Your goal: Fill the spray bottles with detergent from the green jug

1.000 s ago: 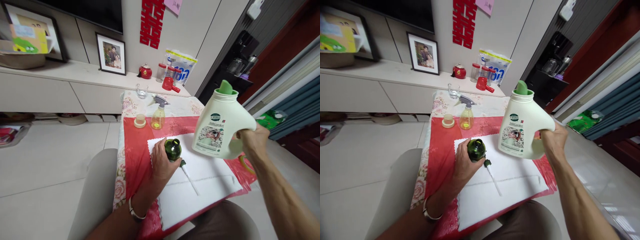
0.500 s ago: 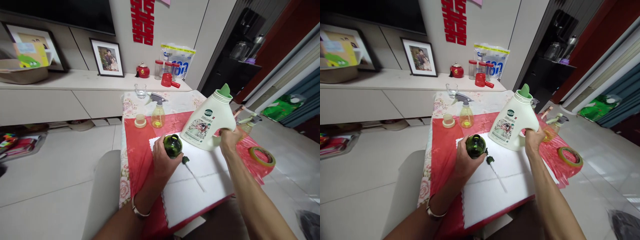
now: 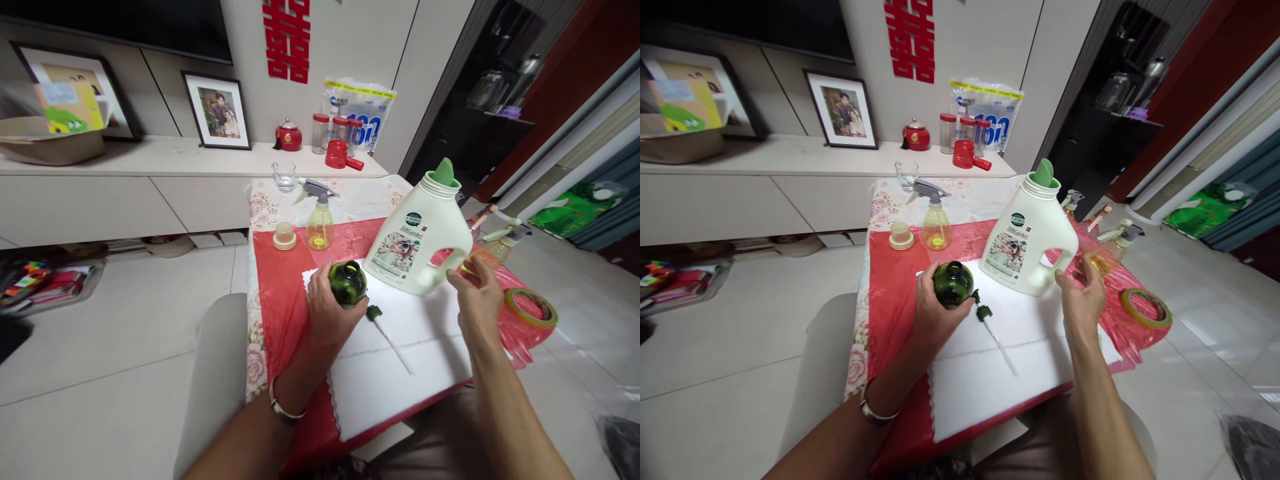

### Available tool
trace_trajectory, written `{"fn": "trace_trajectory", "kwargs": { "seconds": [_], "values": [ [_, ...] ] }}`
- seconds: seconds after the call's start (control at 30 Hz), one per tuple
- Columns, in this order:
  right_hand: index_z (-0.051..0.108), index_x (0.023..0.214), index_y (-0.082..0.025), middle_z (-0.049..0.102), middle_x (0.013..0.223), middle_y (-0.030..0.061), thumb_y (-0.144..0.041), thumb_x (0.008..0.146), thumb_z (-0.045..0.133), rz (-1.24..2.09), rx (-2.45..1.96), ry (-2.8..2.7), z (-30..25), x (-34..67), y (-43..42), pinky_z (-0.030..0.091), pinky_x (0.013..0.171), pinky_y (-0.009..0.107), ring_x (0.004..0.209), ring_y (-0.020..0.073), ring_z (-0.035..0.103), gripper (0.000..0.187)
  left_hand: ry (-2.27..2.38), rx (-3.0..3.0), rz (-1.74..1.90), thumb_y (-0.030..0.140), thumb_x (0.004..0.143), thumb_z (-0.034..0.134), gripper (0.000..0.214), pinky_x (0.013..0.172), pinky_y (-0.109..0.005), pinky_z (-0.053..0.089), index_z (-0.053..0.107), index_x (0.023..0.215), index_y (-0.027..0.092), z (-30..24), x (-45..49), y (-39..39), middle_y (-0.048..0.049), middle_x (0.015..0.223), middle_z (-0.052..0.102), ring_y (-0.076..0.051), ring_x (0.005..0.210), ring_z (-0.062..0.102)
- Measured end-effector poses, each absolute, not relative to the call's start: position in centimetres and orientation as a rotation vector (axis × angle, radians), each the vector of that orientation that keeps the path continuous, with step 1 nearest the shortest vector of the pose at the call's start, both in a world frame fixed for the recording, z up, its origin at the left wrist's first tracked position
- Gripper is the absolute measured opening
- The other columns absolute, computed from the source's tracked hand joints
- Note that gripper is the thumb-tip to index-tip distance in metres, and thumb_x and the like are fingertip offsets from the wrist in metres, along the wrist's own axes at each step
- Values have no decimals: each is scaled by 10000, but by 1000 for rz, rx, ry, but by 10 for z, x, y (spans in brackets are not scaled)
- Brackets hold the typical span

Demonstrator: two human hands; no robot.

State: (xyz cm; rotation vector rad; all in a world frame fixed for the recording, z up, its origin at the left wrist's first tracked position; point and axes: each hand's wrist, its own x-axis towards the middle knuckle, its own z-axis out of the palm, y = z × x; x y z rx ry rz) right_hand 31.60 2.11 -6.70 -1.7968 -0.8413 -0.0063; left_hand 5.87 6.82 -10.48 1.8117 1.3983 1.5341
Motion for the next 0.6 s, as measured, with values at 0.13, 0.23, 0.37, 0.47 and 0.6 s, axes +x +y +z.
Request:
{"fn": "trace_trajectory", "kwargs": {
  "seconds": [0.13, 0.23, 0.37, 0.47, 0.6],
  "values": [
    [671, 1159, -124, 684, 1023, 108, -513, 801, 627, 159, -1883, -984, -82, 269, -8, 522, 759, 355, 856, 199, 627, 531, 1408, 1811, 1544, 210, 585, 848, 879, 1029, -543, 486, 439, 1363, 171, -105, 58, 69, -148, 1228, 610, -353, 1155, 601],
    [723, 1016, -163, 679, 914, 71, -498, 777, 653, 337, -1947, -1258, -87, 226, -12, 494, 741, 347, 741, 180, 594, 417, 1409, 1818, 1552, 220, 600, 849, 869, 1038, -540, 484, 439, 1364, 170, -107, 58, 69, -153, 1240, 607, -351, 1174, 600],
    [705, 1070, -166, 644, 1001, 105, -417, 795, 664, 357, -2045, -1455, -85, 187, -5, 445, 795, 357, 874, 230, 586, 374, 1405, 1832, 1540, 224, 601, 852, 879, 1041, -543, 485, 431, 1371, 171, -109, 57, 71, -154, 1255, 606, -355, 1186, 602],
    [690, 929, -164, 615, 952, 109, -327, 780, 671, 357, -2099, -1506, -85, 175, -2, 410, 751, 334, 869, 240, 571, 222, 1412, 1832, 1543, 227, 593, 854, 882, 1039, -543, 487, 434, 1367, 176, -111, 57, 72, -150, 1249, 608, -356, 1181, 605],
    [675, 878, -156, 610, 897, 97, -276, 792, 649, 359, -2091, -1459, -84, 180, -2, 392, 744, 321, 798, 209, 554, 150, 1410, 1842, 1537, 241, 591, 861, 897, 1031, -549, 490, 426, 1373, 173, -111, 57, 72, -157, 1244, 610, -363, 1179, 604]
  ]
}}
